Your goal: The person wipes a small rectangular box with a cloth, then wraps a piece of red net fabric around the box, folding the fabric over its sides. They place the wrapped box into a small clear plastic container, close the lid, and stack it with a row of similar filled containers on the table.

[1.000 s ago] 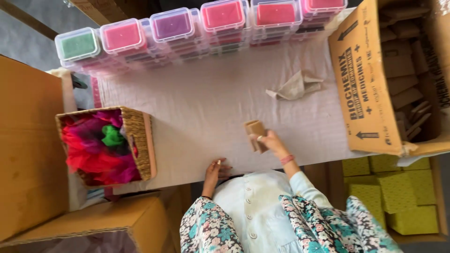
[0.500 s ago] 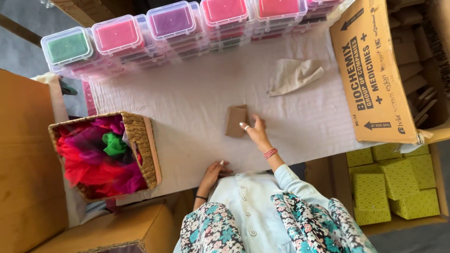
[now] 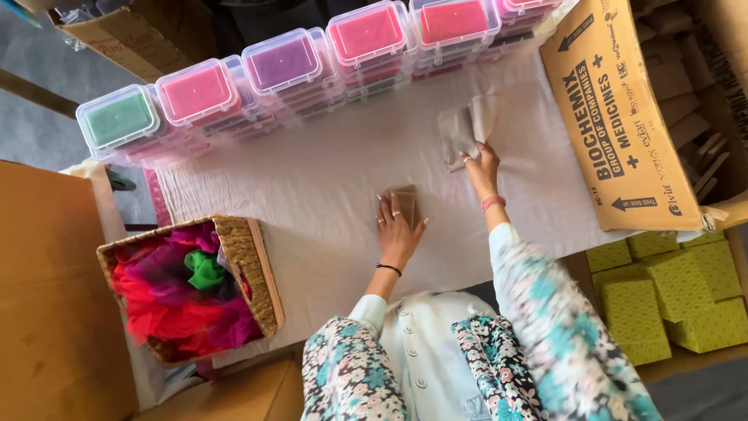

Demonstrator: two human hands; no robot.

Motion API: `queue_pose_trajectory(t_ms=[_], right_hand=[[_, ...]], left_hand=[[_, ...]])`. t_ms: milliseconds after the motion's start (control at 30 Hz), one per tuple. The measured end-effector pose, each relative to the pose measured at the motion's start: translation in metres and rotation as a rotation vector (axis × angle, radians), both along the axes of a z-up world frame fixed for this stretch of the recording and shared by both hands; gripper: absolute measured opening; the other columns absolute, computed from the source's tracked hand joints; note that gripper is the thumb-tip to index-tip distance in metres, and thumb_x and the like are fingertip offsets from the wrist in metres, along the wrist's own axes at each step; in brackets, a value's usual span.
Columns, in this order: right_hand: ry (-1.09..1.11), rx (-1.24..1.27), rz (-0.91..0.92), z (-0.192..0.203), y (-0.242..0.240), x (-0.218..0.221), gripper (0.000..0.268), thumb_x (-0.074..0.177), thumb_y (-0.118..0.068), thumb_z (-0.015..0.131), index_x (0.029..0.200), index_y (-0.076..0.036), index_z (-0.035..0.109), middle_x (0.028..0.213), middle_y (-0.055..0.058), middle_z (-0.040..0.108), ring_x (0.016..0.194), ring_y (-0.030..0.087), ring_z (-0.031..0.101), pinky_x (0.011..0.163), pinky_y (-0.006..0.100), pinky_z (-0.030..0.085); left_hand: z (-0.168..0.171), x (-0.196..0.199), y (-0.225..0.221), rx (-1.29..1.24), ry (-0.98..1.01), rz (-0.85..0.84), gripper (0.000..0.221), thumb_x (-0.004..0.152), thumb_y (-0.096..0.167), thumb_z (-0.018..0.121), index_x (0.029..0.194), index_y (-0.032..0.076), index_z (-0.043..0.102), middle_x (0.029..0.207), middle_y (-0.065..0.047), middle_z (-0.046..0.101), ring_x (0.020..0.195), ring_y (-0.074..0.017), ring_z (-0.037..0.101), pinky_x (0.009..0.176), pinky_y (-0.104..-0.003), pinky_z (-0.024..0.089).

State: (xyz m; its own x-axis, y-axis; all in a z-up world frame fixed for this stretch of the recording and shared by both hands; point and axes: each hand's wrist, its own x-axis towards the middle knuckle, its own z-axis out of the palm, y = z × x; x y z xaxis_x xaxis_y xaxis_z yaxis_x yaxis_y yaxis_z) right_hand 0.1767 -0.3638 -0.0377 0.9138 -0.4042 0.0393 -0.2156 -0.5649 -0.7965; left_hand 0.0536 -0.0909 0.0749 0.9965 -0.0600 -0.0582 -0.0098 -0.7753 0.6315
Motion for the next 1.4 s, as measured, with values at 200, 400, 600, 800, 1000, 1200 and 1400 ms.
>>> queue_pose_trajectory(t_ms=[200, 400, 600, 800, 1000, 1200, 1400], right_hand=[[-0.305, -0.136, 0.016, 0.119, 0.071, -0.089, 0.028, 0.090, -0.003, 0.073, 0.118, -0.002, 0.076, 0.126, 0.019, 0.070, 0.127, 0.039, 0.060, 0.108, 0.047, 0.046], [-0.351, 0.172, 0.474, 0.194, 0.149, -0.156, 0.028, 0.093, -0.015, 0.069, 0.120, -0.012, 0.075, 0.131, 0.013, 0.067, 0.133, 0.034, 0.061, 0.112, 0.043, 0.049], [-0.345, 0.022, 0.738, 0.197, 0.161, -0.150, 0.064, 0.102, -0.036, 0.057, 0.158, -0.009, 0.042, 0.158, 0.022, 0.046, 0.151, 0.039, 0.037, 0.127, 0.050, 0.025], [-0.299, -0.088, 0.871, 0.206, 0.149, -0.175, 0.063, 0.106, -0.035, 0.052, 0.159, -0.003, 0.039, 0.159, 0.019, 0.043, 0.151, 0.040, 0.037, 0.128, 0.050, 0.023], [-0.166, -0.042, 0.856, 0.158, 0.121, -0.149, 0.044, 0.097, -0.020, 0.059, 0.140, -0.011, 0.056, 0.146, 0.017, 0.057, 0.141, 0.037, 0.050, 0.122, 0.046, 0.037], [-0.264, 0.094, 0.969, 0.236, 0.130, -0.200, 0.053, 0.090, -0.005, 0.048, 0.142, -0.006, 0.061, 0.139, 0.017, 0.062, 0.134, 0.038, 0.057, 0.117, 0.044, 0.042], [-0.263, 0.070, 0.973, 0.240, 0.136, -0.178, 0.040, 0.099, -0.013, 0.055, 0.139, -0.006, 0.061, 0.139, 0.017, 0.061, 0.131, 0.036, 0.059, 0.114, 0.043, 0.045]], left_hand=[[-0.044, -0.011, 0.015, -0.042, 0.056, 0.040, 0.091, 0.089, 0.023, 0.073, 0.162, 0.002, 0.022, 0.162, -0.029, 0.029, 0.144, -0.0467, 0.034, 0.117, -0.052, 0.033], [0.017, 0.013, 0.027, -1.548, 0.479, 0.354, 0.068, 0.094, 0.029, 0.045, 0.158, 0.008, 0.033, 0.147, -0.018, 0.048, 0.127, -0.0282, 0.052, 0.100, -0.042, 0.047], [0.030, -0.014, 0.013, -1.942, 0.669, 0.465, 0.051, 0.098, 0.040, 0.043, 0.127, 0.002, 0.059, 0.113, -0.013, 0.073, 0.101, -0.0259, 0.072, 0.092, -0.040, 0.058], [-0.048, -0.030, -0.005, -2.552, 0.447, -0.080, 0.047, 0.129, 0.031, 0.042, 0.150, -0.008, 0.057, 0.125, -0.023, 0.068, 0.094, -0.0322, 0.066, 0.074, -0.043, 0.055], [0.053, -0.059, -0.034, -1.801, 0.293, 0.383, 0.045, 0.103, 0.039, 0.052, 0.139, 0.013, 0.055, 0.126, -0.003, 0.066, 0.115, -0.0193, 0.065, 0.099, -0.037, 0.056], [-0.058, -0.046, -0.019, -2.261, 0.258, 0.345, 0.043, 0.123, 0.043, 0.051, 0.137, 0.003, 0.053, 0.120, -0.013, 0.063, 0.109, -0.0280, 0.066, 0.097, -0.046, 0.057], [0.073, -0.047, -0.034, -2.243, 0.256, 0.147, 0.058, 0.102, 0.049, 0.045, 0.136, 0.003, 0.053, 0.122, -0.018, 0.067, 0.109, -0.0281, 0.068, 0.092, -0.041, 0.057]])
